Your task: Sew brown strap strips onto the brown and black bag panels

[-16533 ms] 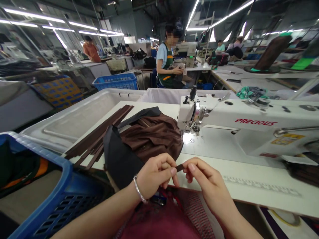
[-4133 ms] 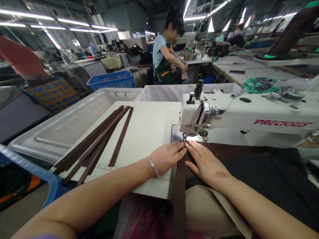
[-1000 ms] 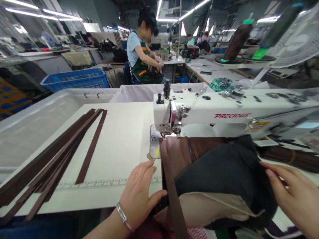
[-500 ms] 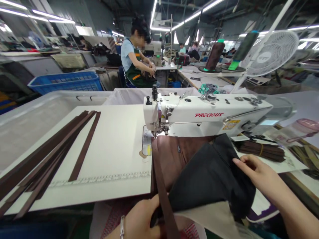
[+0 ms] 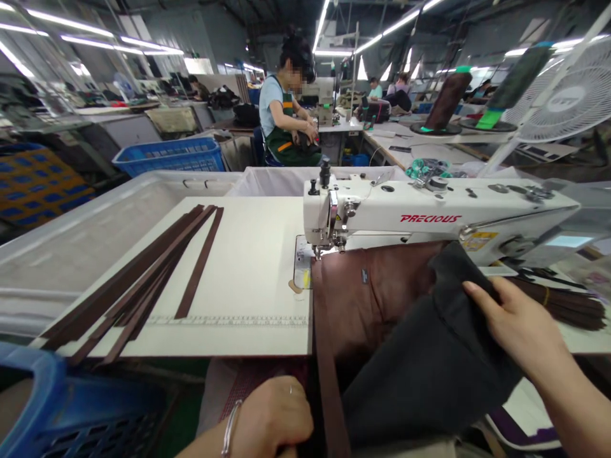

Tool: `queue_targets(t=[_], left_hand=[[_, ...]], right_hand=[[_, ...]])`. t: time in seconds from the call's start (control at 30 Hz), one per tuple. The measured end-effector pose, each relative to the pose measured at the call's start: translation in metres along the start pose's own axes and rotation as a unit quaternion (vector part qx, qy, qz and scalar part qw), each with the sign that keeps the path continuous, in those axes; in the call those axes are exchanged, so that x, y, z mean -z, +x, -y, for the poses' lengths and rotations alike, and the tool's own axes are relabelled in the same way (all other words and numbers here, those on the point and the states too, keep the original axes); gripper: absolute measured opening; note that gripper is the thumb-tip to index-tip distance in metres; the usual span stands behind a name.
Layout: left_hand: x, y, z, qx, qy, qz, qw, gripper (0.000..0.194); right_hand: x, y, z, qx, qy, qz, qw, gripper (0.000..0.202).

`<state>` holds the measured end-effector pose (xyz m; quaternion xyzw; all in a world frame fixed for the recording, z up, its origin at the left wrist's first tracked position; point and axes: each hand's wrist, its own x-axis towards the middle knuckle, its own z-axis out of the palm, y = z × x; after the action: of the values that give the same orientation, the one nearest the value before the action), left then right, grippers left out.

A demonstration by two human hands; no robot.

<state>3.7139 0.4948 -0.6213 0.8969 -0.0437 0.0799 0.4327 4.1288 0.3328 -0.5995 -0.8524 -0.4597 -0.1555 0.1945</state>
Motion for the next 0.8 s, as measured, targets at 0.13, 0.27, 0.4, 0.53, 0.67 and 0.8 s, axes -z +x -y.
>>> queue_targets(t=[0.13,0.27,0.4,0.53,0.67,0.8], left_hand=[[-0.002,-0.018,0.013,0.306,-0.147,-0.010,0.941,0.048],[-0.026,-0.013,0.041,0.437,-0.161,-0.116,0.877,0.047],[-0.044,0.010,0.052,0.275,-0.095,-0.180,0.940,0.035],[-0.050,0.022,0.046,0.216,-0.245,-0.166,0.930,0.012],[-0.055,0.024,0.033,0.264,-0.388,-0.191,0.862,0.040],[-0.047,0.025,0.018,0.240,-0.470,-0.099,0.844,0.030]], right_hand=[[-0.003,0.017,0.016,0.031,-0.133,-0.009,0.991,0.032],[-0.008,0.003,0.093,0.134,-0.041,-0.035,0.989,0.037],[-0.009,-0.031,0.183,0.367,0.132,0.180,0.903,0.029],[-0.010,-0.059,0.210,0.364,0.102,0.303,0.875,0.027],[-0.010,-0.090,0.196,0.321,0.019,0.254,0.912,0.076],[-0.016,-0.116,0.187,0.350,-0.028,0.139,0.926,0.075]])
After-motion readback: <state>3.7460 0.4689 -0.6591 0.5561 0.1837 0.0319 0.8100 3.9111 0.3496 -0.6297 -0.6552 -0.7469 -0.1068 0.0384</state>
